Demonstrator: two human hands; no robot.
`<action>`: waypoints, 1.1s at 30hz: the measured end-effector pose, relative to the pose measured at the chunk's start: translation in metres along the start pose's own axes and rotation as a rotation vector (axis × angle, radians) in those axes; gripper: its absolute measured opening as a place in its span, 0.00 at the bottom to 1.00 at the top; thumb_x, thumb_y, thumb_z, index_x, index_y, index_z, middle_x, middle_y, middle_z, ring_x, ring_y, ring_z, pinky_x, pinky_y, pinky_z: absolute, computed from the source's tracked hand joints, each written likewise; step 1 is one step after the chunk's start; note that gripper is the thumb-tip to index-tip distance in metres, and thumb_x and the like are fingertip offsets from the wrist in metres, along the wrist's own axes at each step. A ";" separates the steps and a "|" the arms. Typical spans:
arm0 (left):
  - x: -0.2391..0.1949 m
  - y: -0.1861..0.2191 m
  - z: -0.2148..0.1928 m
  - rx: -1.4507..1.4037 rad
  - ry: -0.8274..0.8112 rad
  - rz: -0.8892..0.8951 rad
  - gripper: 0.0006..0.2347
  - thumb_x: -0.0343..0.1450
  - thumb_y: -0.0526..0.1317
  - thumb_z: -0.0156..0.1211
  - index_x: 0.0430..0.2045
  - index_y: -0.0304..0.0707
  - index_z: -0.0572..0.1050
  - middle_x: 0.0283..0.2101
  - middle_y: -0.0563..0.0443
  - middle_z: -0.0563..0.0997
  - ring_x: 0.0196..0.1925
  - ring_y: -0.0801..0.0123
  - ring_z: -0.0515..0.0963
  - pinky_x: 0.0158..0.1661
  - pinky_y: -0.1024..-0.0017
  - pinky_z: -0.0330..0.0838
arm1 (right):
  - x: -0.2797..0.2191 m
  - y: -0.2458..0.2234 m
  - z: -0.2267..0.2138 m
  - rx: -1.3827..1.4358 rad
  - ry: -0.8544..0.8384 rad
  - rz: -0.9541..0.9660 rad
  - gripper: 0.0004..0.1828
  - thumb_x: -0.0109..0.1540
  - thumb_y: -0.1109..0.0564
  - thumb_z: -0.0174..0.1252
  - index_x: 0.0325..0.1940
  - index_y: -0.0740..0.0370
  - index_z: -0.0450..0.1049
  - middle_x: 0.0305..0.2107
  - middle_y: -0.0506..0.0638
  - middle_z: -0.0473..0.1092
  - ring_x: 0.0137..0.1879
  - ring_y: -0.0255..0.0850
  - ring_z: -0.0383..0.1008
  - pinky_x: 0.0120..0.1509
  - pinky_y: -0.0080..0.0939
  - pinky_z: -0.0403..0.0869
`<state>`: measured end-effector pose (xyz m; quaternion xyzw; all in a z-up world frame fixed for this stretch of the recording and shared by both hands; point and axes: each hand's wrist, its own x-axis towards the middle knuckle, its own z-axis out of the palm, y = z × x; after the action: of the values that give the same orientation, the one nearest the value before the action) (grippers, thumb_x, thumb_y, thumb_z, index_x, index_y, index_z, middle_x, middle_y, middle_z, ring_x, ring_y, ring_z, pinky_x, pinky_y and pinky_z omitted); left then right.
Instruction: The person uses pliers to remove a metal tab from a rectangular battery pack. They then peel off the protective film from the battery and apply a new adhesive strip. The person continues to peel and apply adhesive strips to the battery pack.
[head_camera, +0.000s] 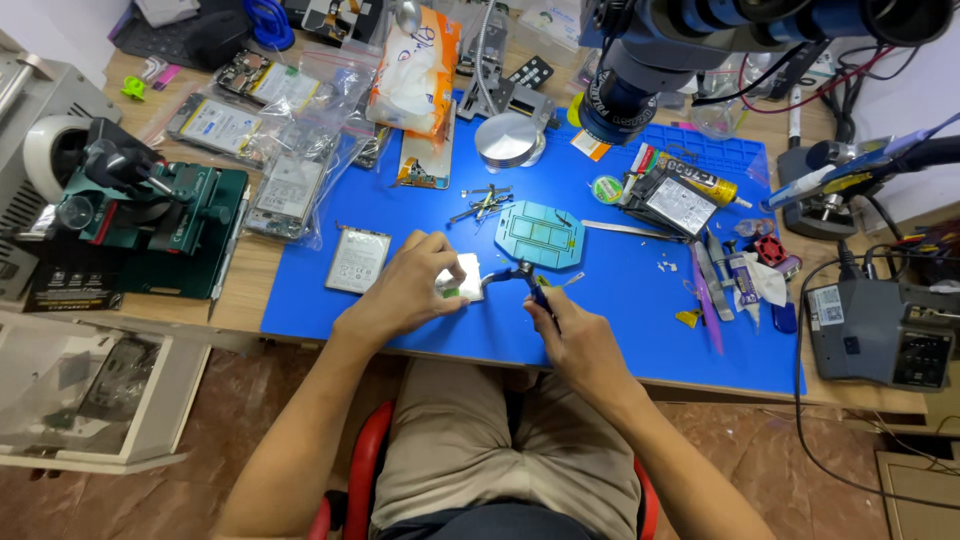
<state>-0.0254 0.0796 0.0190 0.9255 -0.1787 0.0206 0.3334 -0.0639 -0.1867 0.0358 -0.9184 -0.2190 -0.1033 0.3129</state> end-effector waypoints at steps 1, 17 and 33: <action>0.003 -0.002 0.000 0.002 0.004 -0.007 0.09 0.60 0.41 0.74 0.28 0.46 0.80 0.38 0.54 0.76 0.53 0.57 0.77 0.53 0.59 0.75 | 0.001 0.004 0.000 0.003 -0.004 -0.006 0.10 0.73 0.47 0.54 0.46 0.52 0.76 0.23 0.45 0.78 0.29 0.46 0.81 0.34 0.43 0.79; 0.000 -0.003 0.004 0.007 -0.004 0.005 0.12 0.58 0.41 0.74 0.32 0.46 0.79 0.40 0.54 0.75 0.53 0.57 0.76 0.54 0.59 0.74 | 0.002 -0.001 -0.012 -0.004 -0.051 0.092 0.10 0.73 0.46 0.52 0.50 0.50 0.75 0.23 0.46 0.78 0.32 0.46 0.82 0.36 0.45 0.80; -0.002 0.085 -0.019 -0.273 0.091 0.360 0.33 0.65 0.39 0.74 0.67 0.36 0.68 0.56 0.43 0.67 0.57 0.46 0.75 0.62 0.48 0.71 | 0.011 0.017 -0.082 0.498 0.204 0.392 0.11 0.72 0.52 0.60 0.47 0.59 0.84 0.40 0.53 0.78 0.51 0.42 0.78 0.63 0.45 0.72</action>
<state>-0.0550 0.0319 0.0852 0.8233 -0.3265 0.0973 0.4541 -0.0509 -0.2458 0.0949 -0.8233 -0.0242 -0.0757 0.5621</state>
